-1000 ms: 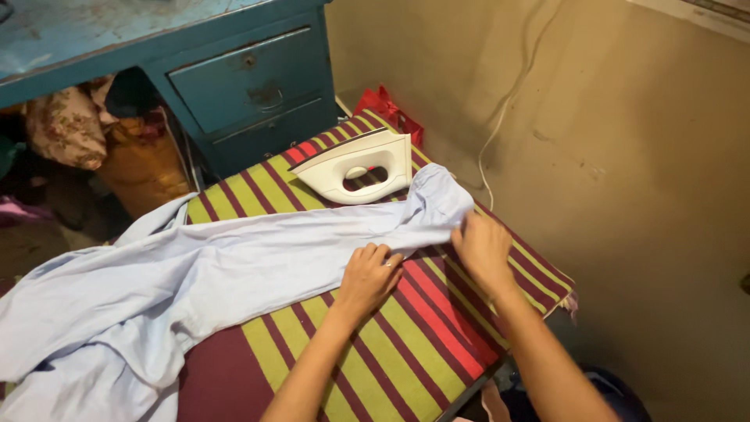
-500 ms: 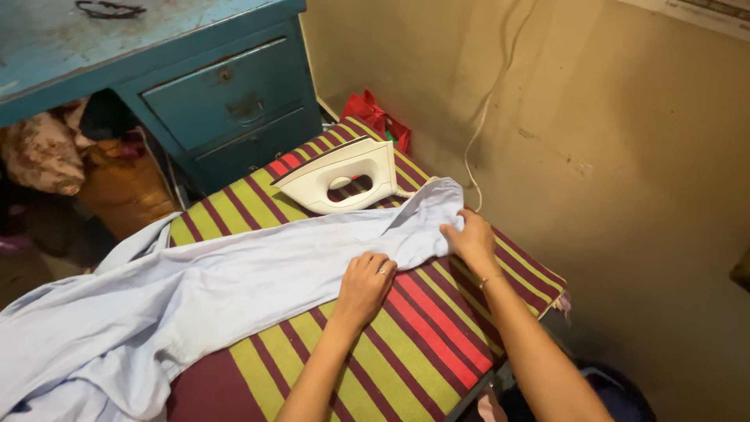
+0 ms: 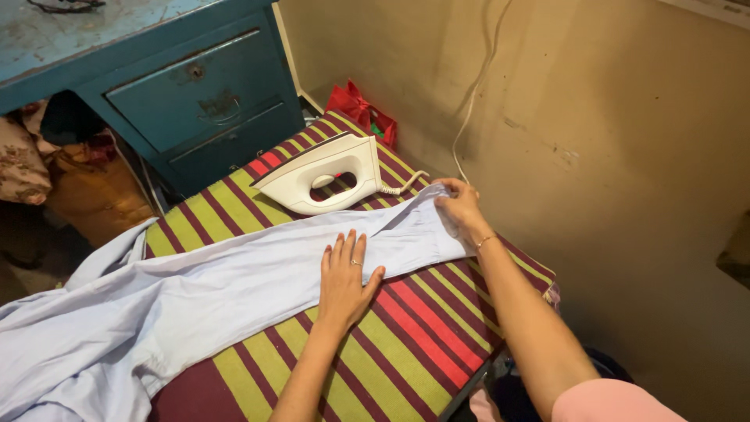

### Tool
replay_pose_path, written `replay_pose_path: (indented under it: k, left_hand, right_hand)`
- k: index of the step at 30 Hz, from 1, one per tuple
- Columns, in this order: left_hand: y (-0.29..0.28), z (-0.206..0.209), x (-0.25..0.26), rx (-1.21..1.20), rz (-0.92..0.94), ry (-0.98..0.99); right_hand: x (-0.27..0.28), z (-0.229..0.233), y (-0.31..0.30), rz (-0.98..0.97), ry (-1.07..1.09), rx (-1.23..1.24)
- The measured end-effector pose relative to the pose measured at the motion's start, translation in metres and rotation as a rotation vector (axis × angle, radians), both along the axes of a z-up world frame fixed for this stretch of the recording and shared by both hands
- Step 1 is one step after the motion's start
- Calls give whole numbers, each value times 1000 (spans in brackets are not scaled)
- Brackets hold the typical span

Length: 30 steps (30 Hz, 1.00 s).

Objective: The person irons a light blue shirt on a striped ironing board. They smooth the fabric with their hands, use a white electric iron to press the sleeves and body, and periodically flip the shirt to iron different sections.

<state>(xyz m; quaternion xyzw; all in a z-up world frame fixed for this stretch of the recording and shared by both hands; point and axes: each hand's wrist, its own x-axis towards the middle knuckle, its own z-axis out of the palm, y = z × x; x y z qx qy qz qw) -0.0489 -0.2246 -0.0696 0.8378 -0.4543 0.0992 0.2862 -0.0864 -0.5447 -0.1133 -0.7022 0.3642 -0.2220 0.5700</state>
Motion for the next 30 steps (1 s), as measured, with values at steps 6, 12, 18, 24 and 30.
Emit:
replay_pose_path:
  k: [6, 12, 18, 24, 30]
  left_hand:
    - [-2, 1, 4, 136, 17, 50]
    - [-1, -1, 9, 99, -32, 21]
    - [22, -22, 37, 30, 281, 82]
    - [102, -16, 109, 168, 550, 45]
    - [184, -10, 142, 171, 643, 8]
  right_hand:
    - [-42, 20, 28, -36, 198, -594]
    - [-54, 43, 93, -172, 85, -908]
    - [-24, 57, 127, -89, -86, -857]
    - [-14, 67, 157, 206, -195, -835]
    - [-14, 70, 257, 620, -305, -866]
